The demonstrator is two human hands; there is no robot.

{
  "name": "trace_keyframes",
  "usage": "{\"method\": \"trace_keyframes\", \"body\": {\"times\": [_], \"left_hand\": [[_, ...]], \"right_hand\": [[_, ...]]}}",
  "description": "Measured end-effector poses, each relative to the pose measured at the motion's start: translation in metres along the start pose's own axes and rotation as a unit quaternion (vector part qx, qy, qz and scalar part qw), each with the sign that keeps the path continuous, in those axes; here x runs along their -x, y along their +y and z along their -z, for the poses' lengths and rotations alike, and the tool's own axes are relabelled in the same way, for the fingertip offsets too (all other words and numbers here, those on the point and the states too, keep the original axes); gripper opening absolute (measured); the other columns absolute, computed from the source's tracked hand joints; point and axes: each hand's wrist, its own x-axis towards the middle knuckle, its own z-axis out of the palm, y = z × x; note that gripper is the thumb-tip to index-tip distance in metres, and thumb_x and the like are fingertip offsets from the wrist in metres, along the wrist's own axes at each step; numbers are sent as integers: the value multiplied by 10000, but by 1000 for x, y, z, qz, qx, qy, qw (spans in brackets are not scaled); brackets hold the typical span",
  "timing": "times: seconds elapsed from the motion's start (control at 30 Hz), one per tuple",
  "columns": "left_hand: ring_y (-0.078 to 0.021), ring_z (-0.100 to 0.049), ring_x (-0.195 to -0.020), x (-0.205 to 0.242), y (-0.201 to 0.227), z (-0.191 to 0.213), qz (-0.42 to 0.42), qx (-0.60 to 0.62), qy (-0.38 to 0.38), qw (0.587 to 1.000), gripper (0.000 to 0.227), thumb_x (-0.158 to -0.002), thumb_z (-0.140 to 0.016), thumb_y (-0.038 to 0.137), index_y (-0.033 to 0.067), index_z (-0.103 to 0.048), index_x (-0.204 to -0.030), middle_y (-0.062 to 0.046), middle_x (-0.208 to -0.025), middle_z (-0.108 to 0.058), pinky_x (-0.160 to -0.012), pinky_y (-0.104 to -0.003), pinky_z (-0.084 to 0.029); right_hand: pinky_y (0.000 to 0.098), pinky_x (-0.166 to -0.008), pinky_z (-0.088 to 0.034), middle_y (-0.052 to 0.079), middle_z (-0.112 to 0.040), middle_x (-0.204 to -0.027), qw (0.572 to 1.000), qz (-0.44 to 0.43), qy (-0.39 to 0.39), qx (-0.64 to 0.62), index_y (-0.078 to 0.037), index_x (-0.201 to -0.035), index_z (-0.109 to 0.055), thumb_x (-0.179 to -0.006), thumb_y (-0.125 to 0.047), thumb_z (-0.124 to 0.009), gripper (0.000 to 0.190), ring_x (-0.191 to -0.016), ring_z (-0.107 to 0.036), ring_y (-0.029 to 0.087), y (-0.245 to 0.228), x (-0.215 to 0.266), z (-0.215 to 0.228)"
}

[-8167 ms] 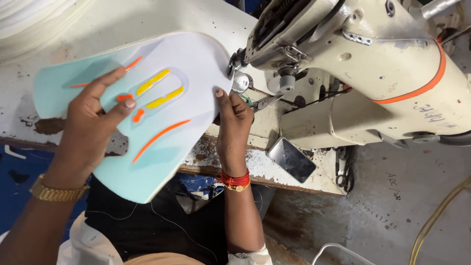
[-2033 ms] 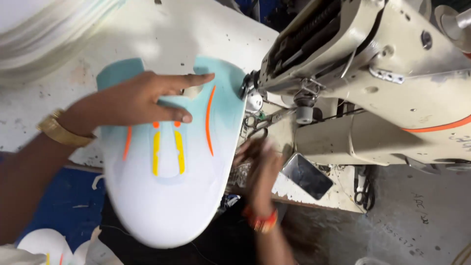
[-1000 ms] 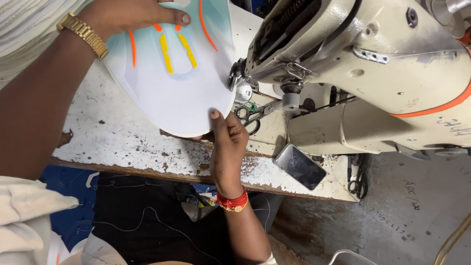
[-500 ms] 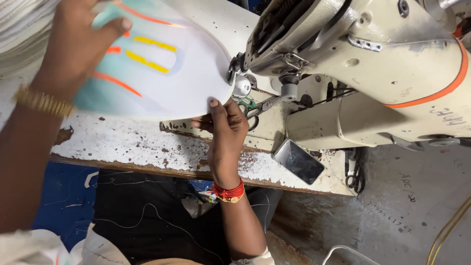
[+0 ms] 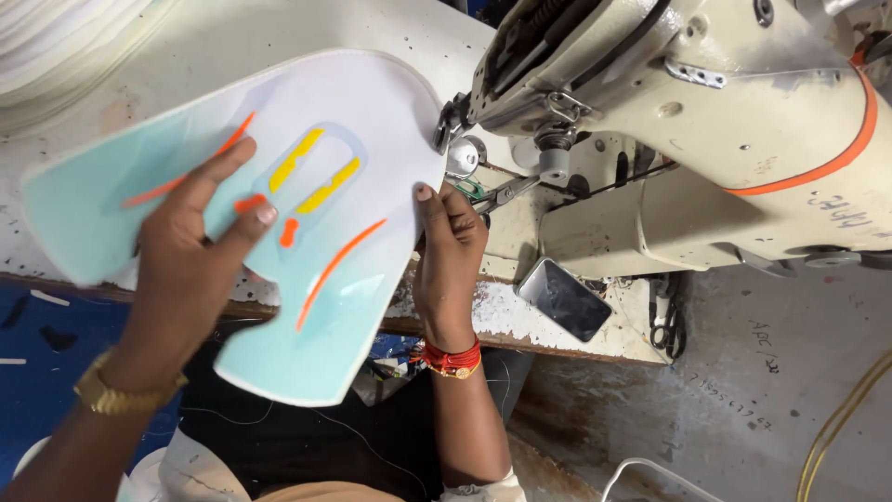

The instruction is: The person uses a sewing machine to stitch the edges of light blue and white fabric pieces, likely face masks. They repeatedly pick up a piece from a stack, guide it through the machine, and place the finished item on a separate pile.

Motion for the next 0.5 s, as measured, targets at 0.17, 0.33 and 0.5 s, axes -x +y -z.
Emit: {"method": "trace_keyframes", "body": {"times": [0.17,0.33,0.5], "left_hand": [[-94,-649,-909,9,8,-23,134,206,19,969,611,-991,-667,92,27,-473,-1566,-166,-1288,-668,-640,-241,-589],[-32,-576,-806,2,-4,-39,123,221,14,967,700,-967,-704,102,30,-417,-1601,-30,-1166,-612,-584,-214,-514],[10,-478,-679,-18,9,-51,76,194,-150,966,861,-908,-765,113,64,-322,-1645,20,-956,-645,-550,-190,-431]], "right_hand": [[231,-575,-359,-19,-608,-711,997,29,-11,75,-11,-847,-675,-1074,-167,-655,276,-622,-429,43,5,3,13],[220,-525,-254,-67,-462,-624,989,7,-19,148,-49,-764,-599,-1078,-217,-656,361,-566,-317,34,12,18,19],[229,-570,-325,-60,-572,-706,996,-29,-8,80,-31,-887,-704,-1041,-228,-613,266,-628,-401,38,-6,16,8]]}}
